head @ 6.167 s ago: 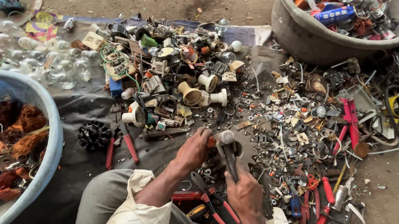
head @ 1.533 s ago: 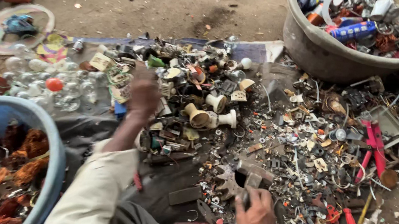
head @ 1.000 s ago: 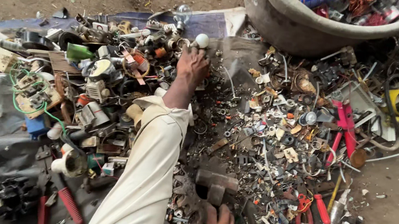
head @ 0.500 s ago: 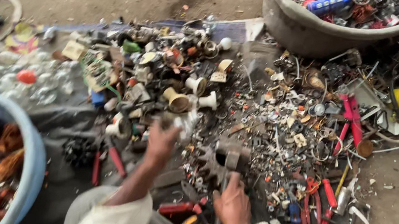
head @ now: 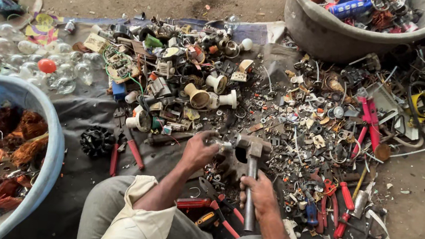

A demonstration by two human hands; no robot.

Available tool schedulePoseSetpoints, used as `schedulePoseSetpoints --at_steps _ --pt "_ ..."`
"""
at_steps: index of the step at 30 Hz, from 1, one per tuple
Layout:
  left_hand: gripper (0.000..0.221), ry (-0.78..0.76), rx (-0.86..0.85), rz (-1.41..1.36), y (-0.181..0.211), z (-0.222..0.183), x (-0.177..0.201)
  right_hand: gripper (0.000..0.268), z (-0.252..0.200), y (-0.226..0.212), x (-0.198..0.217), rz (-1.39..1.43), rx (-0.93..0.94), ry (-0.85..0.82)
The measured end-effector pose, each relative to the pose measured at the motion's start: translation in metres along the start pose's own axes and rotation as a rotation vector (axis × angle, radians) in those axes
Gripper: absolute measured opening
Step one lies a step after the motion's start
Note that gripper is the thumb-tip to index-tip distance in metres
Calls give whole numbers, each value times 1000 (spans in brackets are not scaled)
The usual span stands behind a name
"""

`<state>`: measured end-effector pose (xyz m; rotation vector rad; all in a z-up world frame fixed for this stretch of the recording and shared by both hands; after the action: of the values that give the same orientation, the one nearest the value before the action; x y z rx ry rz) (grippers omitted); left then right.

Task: The person sorts through a pile of electronic scrap and light bulbs on the ground, using a hammer to strike a metal gear and pliers to dismantle various components.

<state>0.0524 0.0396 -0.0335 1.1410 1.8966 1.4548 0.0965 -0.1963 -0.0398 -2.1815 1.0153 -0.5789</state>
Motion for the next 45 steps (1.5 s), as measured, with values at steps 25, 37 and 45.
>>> schedulePoseSetpoints --at_steps 25,37,45 --pt "57 -187 -415 344 13 -15 -11 72 -37 -34 -2 -924 285 413" --pt "61 -194 -357 377 27 -19 -8 69 -36 -27 0 -911 119 337" --pt "63 -184 -371 339 27 -19 -5 56 -61 -53 1 -905 746 635"
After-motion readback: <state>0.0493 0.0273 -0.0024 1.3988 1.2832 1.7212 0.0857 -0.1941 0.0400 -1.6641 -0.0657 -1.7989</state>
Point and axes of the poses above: each hand's wrist, its own z-axis towards the middle knuckle, its own x-axis out of the back of the hand, y = z × x, the point moved 7 cm from there along z, towards the middle knuckle, and after that the axes turned 15 degrees about -z, right-handed, at the moved point
